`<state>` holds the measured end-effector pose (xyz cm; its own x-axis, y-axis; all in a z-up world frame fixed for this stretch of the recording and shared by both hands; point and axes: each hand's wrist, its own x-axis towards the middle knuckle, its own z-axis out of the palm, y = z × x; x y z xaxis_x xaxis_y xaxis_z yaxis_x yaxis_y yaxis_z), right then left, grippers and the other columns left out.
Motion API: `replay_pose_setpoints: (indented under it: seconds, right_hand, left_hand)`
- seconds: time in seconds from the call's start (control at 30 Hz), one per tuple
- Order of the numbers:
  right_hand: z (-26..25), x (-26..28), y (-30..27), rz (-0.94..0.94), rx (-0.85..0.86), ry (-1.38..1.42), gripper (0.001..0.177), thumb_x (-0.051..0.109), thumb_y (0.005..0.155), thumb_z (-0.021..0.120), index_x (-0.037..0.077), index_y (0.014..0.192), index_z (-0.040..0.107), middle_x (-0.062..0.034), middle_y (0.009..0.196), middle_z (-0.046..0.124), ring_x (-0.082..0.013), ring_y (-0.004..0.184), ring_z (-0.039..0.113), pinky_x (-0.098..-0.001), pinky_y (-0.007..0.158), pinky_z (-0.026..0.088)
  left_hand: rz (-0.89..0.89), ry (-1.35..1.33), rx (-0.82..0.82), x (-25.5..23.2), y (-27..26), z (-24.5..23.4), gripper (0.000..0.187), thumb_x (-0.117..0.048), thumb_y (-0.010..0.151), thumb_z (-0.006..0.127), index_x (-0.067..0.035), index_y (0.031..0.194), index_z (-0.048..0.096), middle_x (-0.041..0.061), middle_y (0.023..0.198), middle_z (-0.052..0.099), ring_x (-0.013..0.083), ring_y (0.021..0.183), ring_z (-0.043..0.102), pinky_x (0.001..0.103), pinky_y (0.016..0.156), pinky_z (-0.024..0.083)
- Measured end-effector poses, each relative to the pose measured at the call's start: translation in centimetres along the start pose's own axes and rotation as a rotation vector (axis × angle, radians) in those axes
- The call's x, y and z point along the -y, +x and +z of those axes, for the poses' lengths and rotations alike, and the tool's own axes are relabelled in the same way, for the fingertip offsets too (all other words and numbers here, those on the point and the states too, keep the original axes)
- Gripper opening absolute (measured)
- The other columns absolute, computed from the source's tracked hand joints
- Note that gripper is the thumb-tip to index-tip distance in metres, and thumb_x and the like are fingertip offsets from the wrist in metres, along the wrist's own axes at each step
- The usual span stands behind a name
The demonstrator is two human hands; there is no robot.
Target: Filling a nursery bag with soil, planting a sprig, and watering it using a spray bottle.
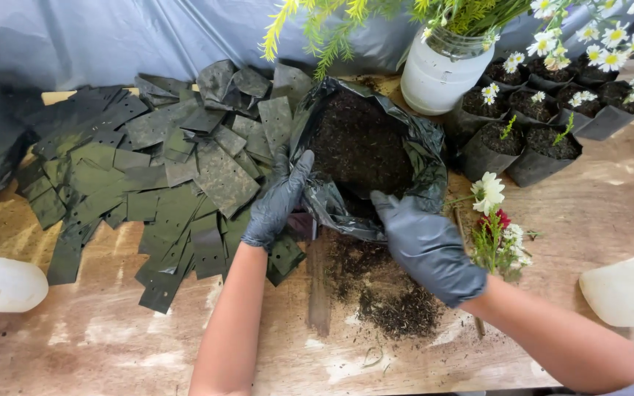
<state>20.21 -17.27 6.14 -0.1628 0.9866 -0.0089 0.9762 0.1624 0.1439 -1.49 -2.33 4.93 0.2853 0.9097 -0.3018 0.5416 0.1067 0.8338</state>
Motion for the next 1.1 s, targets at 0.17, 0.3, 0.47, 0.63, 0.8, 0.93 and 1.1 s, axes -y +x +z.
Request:
replay_pose_setpoints:
  seconds: [0.17, 0.3, 0.47, 0.63, 0.8, 0.93, 1.1]
  right_hand:
    - [-2.7, -3.3, 2.7, 0.140, 0.011, 0.379, 0.043, 0.024, 0.096, 0.057, 0.025, 0.138, 0.063, -0.0259, 0.089, 0.073, -0.0450, 0.087, 0.074, -0.0571, 0.076, 0.059]
    - [-8.6, -5.2, 3.6, 0.446, 0.282, 0.815, 0.062, 0.009, 0.100, 0.042, 0.016, 0.162, 0.040, -0.0262, 0.128, 0.069, -0.0125, 0.044, 0.041, -0.0295, 0.051, 0.051]
    - [2.7, -7.8, 12.1, 0.189, -0.231, 0.025, 0.026, 0.035, 0.098, 0.051, 0.021, 0.092, 0.071, -0.0042, 0.065, 0.072, -0.0296, 0.067, 0.076, -0.0440, 0.052, 0.059]
    - [-2.0, -2.9, 6.5, 0.183, -0.091, 0.181, 0.033, 0.024, 0.101, 0.052, -0.003, 0.111, 0.067, -0.0303, 0.091, 0.070, -0.0488, 0.092, 0.069, -0.0536, 0.079, 0.057]
    - [2.5, -7.6, 5.1, 0.157, 0.013, 0.190, 0.020, 0.049, 0.095, 0.058, 0.039, 0.113, 0.059, 0.0087, 0.094, 0.075, -0.0197, 0.101, 0.075, -0.0388, 0.082, 0.060]
    - [0.5, -6.9, 5.1, 0.089, -0.088, 0.325, 0.022, 0.038, 0.098, 0.060, 0.028, 0.118, 0.060, -0.0046, 0.092, 0.075, -0.0339, 0.101, 0.072, -0.0470, 0.076, 0.058]
    - [2.6, -6.3, 6.2, 0.129, -0.105, 0.306, 0.023, 0.040, 0.098, 0.059, 0.026, 0.116, 0.062, -0.0052, 0.089, 0.076, -0.0366, 0.099, 0.073, -0.0480, 0.076, 0.059]
  left_hand:
    - [-0.049, -0.125, -0.113, -0.2, 0.1, 1.4, 0.098, -0.083, 0.087, 0.049, -0.021, 0.160, 0.034, 0.021, 0.158, 0.044, 0.0399, 0.146, 0.039, 0.052, 0.125, 0.027]
    - [-0.075, -0.214, -0.189, 0.6, 1.1, 2.3, 0.095, -0.083, 0.085, 0.053, -0.027, 0.160, 0.036, 0.016, 0.158, 0.047, 0.0370, 0.144, 0.044, 0.050, 0.123, 0.031]
    - [-0.083, -0.297, -0.228, 0.6, -0.3, 2.3, 0.097, -0.080, 0.085, 0.057, -0.025, 0.162, 0.033, 0.014, 0.162, 0.041, 0.0363, 0.146, 0.042, 0.050, 0.124, 0.031]
    - [-0.014, -0.346, -0.185, 1.7, 0.1, 3.9, 0.105, -0.073, 0.088, 0.061, -0.014, 0.165, 0.022, 0.020, 0.166, 0.031, 0.0402, 0.151, 0.032, 0.053, 0.127, 0.024]
    - [0.214, -0.430, -0.320, 1.4, -0.4, 4.2, 0.091, -0.046, 0.098, 0.067, 0.001, 0.162, 0.023, 0.037, 0.161, 0.029, 0.0491, 0.151, 0.023, 0.056, 0.127, 0.019]
    - [0.055, -0.409, -0.276, 2.3, 0.6, 4.4, 0.098, -0.066, 0.091, 0.064, -0.018, 0.165, 0.023, 0.024, 0.154, 0.049, 0.0401, 0.144, 0.044, 0.051, 0.122, 0.034]
    - [0.051, -0.427, -0.255, 2.4, 0.6, 4.4, 0.102, -0.070, 0.089, 0.063, -0.014, 0.165, 0.025, 0.028, 0.150, 0.052, 0.0445, 0.143, 0.045, 0.053, 0.120, 0.035]
